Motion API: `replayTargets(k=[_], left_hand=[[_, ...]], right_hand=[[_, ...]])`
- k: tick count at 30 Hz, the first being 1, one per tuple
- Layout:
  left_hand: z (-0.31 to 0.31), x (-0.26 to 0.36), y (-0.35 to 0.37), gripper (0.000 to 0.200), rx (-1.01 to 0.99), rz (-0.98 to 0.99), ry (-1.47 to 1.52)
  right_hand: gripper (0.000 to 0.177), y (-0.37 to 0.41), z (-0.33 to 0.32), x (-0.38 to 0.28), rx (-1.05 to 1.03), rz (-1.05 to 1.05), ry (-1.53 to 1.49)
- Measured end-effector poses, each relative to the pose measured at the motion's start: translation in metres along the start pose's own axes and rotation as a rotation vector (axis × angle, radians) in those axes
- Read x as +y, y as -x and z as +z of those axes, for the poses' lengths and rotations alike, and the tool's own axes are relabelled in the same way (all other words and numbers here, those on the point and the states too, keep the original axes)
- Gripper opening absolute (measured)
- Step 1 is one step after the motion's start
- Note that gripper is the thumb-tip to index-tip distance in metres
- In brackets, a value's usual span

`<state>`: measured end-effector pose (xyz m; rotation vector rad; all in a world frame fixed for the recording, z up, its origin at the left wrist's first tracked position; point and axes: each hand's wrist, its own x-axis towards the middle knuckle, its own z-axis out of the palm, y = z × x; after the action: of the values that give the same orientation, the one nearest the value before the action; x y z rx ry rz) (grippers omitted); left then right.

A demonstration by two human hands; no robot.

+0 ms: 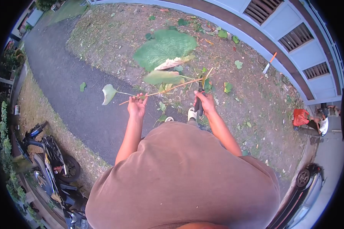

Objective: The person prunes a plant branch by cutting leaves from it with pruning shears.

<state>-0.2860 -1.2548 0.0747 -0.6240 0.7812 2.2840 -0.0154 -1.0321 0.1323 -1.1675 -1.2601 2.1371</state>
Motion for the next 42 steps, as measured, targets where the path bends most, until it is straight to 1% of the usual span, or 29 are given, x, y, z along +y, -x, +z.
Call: replayTargets(k=[2, 5, 7, 8, 10, 11, 13, 14, 16, 17, 18, 20, 21, 22, 23, 24, 25, 27, 28, 30, 32, 34, 35, 36, 38, 39, 40, 42], left_hand=[[-0.004, -0.001, -0.003, 0.041, 0.007, -0.014, 0.003], [-0.007, -0.005, -0.007, 0.042, -0.002, 0.0, 0.008], [0.0, -0.011, -0.01, 0.042, -0.02, 0.019, 0.005], [0.003, -0.013, -0.01, 0.042, 0.007, 0.025, 0.016], [0.006, -0.014, -0.013, 0.042, 0.038, 0.032, 0.026], [0.006, -0.014, -0.016, 0.044, 0.022, 0.032, 0.048], [0.002, -0.015, -0.021, 0.048, -0.024, 0.028, 0.098], [0.004, -0.018, -0.019, 0.048, -0.026, 0.028, 0.102], [0.006, -0.024, -0.017, 0.048, -0.074, 0.029, 0.134], [0.006, -0.03, -0.02, 0.048, -0.077, 0.033, 0.134], [0.008, -0.036, -0.023, 0.049, -0.059, 0.04, 0.178], [0.009, -0.038, -0.029, 0.049, -0.048, 0.054, 0.218], [0.009, -0.037, -0.031, 0.049, -0.076, 0.054, 0.229], [0.011, -0.037, -0.032, 0.049, -0.107, 0.051, 0.242], [0.011, -0.038, -0.032, 0.048, -0.161, 0.046, 0.223], [0.011, -0.039, -0.031, 0.048, -0.169, 0.043, 0.214], [0.01, -0.042, -0.028, 0.047, -0.186, 0.029, 0.205], [0.011, -0.049, -0.028, 0.045, -0.217, -0.009, 0.169], [0.015, -0.054, -0.024, 0.045, -0.219, -0.024, 0.155], [0.024, -0.061, -0.011, 0.042, -0.159, 0.017, 0.066], [0.019, -0.068, -0.011, 0.041, -0.151, 0.02, 0.062], [0.014, -0.076, -0.008, 0.039, -0.183, 0.0, 0.078], [0.014, -0.083, -0.009, 0.039, -0.166, 0.026, 0.112], [0.013, -0.089, -0.009, 0.039, -0.163, 0.031, 0.114], [0.028, -0.101, 0.0, 0.043, -0.124, 0.066, 0.05], [0.037, -0.106, 0.004, 0.042, -0.097, 0.076, 0.042], [0.042, -0.114, 0.002, 0.042, -0.1, 0.073, 0.036], [0.049, -0.131, 0.001, 0.041, -0.179, 0.082, -0.003]], right_hand=[[0.024, 0.004, -0.001, -0.001, 0.014, -0.005, 0.033], [0.027, 0.003, -0.002, -0.001, -0.027, -0.022, 0.036], [0.027, -0.005, -0.007, 0.003, 0.015, -0.027, 0.107], [0.027, -0.009, -0.012, 0.007, 0.012, -0.027, 0.109], [0.029, -0.01, -0.019, 0.013, -0.067, -0.07, 0.183], [0.029, -0.008, -0.022, 0.014, -0.067, -0.064, 0.184], [0.037, -0.004, -0.028, 0.013, -0.097, 0.125, 0.032], [0.037, 0.004, -0.025, 0.007, -0.098, 0.122, 0.035], [0.046, 0.024, -0.019, -0.001, -0.336, 0.267, -0.622], [0.054, 0.026, -0.02, 0.004, -0.443, 0.283, -0.777], [0.054, 0.027, -0.02, 0.004, -0.448, 0.283, -0.779], [0.058, 0.028, -0.013, -0.002, -0.537, 0.22, -0.598], [0.062, 0.031, -0.011, -0.005, -0.557, 0.211, -0.619], [0.062, 0.032, -0.008, -0.011, -0.559, 0.199, -0.624], [0.059, 0.032, -0.006, -0.016, -0.595, 0.23, -0.672], [0.057, 0.033, -0.004, -0.02, -0.629, 0.263, -0.722], [0.057, 0.034, -0.001, -0.023, -0.625, 0.253, -0.734], [0.051, 0.027, -0.003, -0.035, -0.712, 0.179, -0.74], [0.051, 0.023, -0.007, -0.039, -0.698, 0.169, -0.752], [0.046, 0.01, -0.012, -0.049, -0.585, 0.051, -0.859], [0.048, 0.007, -0.026, -0.066, -0.591, 0.039, -0.871], [0.049, 0.002, -0.041, -0.082, -0.644, -0.017, -0.766], [0.052, -0.003, -0.051, -0.083, -0.657, -0.011, -0.68], [0.052, -0.007, -0.057, -0.083, -0.661, -0.006, -0.679], [0.054, -0.008, -0.072, -0.089, -0.581, 0.016, -0.527], [0.053, -0.007, -0.077, -0.091, -0.526, -0.004, -0.489], [0.053, -0.009, -0.086, -0.096, -0.522, -0.009, -0.494], [0.051, -0.008, -0.105, -0.104, -0.39, -0.024, -0.414]])
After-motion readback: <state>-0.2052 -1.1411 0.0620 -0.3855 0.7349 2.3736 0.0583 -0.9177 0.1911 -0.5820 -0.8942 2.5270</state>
